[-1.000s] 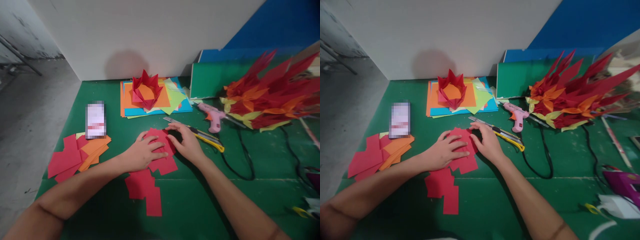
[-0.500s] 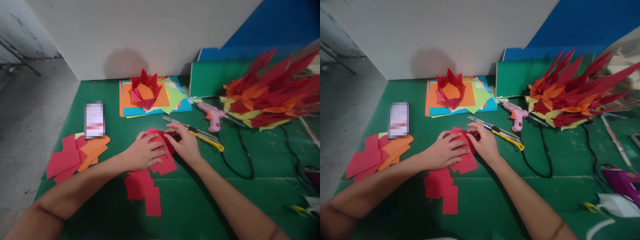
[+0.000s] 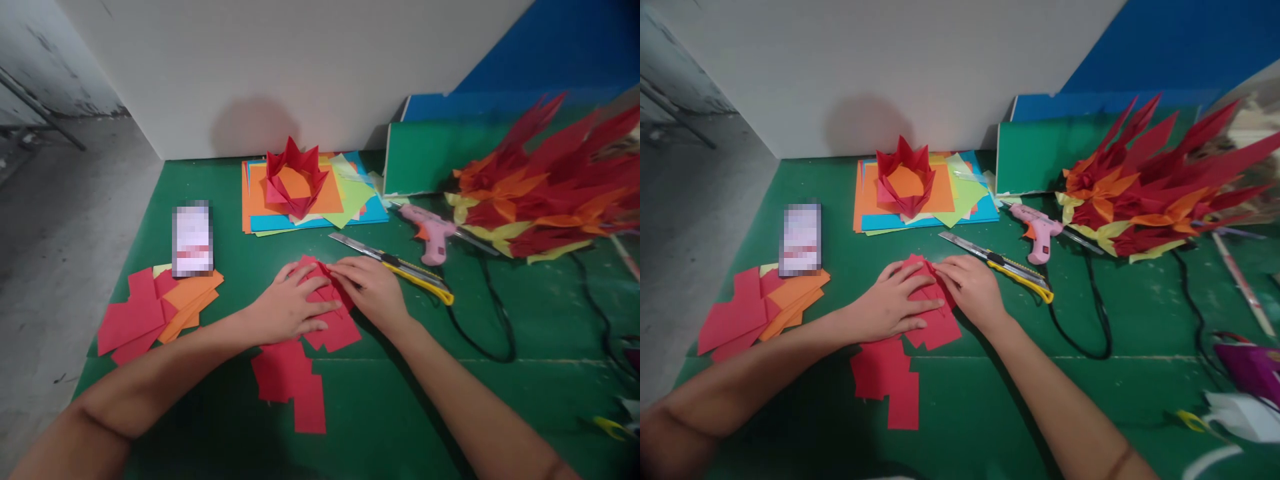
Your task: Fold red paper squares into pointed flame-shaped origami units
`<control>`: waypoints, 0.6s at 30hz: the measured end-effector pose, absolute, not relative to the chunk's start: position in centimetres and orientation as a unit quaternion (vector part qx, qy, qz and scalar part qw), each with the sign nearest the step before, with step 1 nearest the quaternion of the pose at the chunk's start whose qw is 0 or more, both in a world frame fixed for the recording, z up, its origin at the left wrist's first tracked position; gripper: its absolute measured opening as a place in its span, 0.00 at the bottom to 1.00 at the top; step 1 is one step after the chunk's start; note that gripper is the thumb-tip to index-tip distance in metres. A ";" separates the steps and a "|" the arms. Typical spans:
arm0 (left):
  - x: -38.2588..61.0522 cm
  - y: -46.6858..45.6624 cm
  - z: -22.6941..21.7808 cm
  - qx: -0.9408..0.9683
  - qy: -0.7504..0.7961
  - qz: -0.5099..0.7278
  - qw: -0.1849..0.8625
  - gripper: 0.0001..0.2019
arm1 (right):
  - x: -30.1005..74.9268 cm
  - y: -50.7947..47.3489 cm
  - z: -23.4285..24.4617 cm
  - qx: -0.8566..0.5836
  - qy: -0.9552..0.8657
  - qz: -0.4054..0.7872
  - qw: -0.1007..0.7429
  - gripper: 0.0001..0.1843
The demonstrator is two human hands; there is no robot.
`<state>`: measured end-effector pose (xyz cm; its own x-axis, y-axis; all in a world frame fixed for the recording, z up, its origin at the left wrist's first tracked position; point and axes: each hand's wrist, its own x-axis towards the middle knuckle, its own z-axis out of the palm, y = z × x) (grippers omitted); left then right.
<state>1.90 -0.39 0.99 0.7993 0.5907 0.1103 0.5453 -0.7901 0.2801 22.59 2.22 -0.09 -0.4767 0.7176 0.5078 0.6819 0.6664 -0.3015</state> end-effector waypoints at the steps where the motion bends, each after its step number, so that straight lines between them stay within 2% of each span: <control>1: 1.9 -0.4 1.0 0.941 0.301 0.099 0.117 0.21 | 22.6 2.3 -0.1 -0.401 -0.864 0.018 0.302 0.11; 18: 1.7 -0.4 0.9 0.937 0.304 0.127 0.121 0.21 | 23.0 2.5 -0.3 -0.342 -0.904 -0.011 0.256 0.15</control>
<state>1.70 -0.44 0.92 0.7837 0.5993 0.1636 0.5380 -0.7864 0.3034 23.03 2.49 -0.34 -0.6340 0.6135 0.4708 0.6247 0.7652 -0.1559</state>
